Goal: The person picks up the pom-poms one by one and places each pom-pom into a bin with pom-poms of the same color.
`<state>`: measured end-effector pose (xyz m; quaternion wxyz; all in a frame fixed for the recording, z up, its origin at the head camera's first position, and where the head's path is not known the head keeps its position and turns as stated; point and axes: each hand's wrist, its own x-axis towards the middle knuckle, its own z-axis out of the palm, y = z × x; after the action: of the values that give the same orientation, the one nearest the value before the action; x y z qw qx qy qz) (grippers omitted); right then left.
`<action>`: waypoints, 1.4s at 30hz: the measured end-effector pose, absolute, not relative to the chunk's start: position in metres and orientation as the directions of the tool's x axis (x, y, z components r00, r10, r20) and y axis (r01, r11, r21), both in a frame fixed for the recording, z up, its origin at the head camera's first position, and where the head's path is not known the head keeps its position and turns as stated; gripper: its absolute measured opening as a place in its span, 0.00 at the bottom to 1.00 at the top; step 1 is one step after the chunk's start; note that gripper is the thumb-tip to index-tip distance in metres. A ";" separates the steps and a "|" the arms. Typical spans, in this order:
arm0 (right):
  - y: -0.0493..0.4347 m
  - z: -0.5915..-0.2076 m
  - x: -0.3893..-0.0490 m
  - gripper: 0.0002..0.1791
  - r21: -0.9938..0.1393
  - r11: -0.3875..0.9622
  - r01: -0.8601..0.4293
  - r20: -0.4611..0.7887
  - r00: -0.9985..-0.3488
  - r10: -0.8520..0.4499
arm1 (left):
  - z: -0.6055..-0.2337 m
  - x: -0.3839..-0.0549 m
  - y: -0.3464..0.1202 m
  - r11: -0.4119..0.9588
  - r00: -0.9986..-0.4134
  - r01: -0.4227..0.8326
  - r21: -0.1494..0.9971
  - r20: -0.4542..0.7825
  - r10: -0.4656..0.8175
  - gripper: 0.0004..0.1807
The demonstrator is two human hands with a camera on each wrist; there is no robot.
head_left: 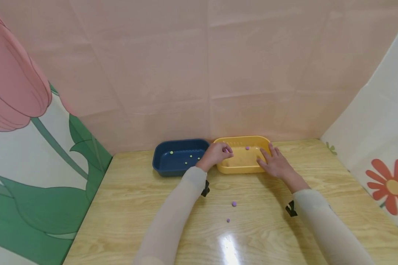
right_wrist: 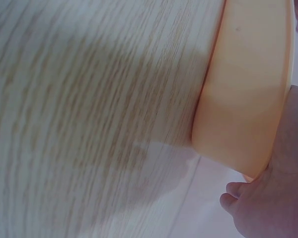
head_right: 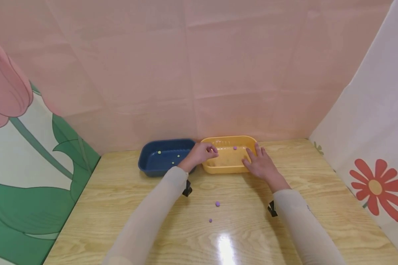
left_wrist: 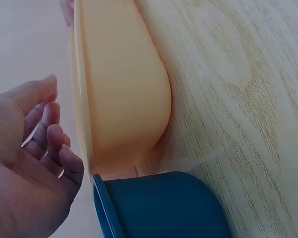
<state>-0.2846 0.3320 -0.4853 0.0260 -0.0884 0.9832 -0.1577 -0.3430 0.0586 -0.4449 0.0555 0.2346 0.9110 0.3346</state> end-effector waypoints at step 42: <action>0.331 -0.482 -0.283 0.40 -0.334 0.927 -0.171 -0.030 -0.981 -0.192 | -0.436 -0.325 0.044 0.677 -0.851 0.451 0.581 0.051 0.523 0.32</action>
<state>-0.2834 0.3310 -0.4815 0.0310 -0.0925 0.9811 -0.1674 -0.3245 0.0444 -0.4359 0.0596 0.2666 0.9137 0.3008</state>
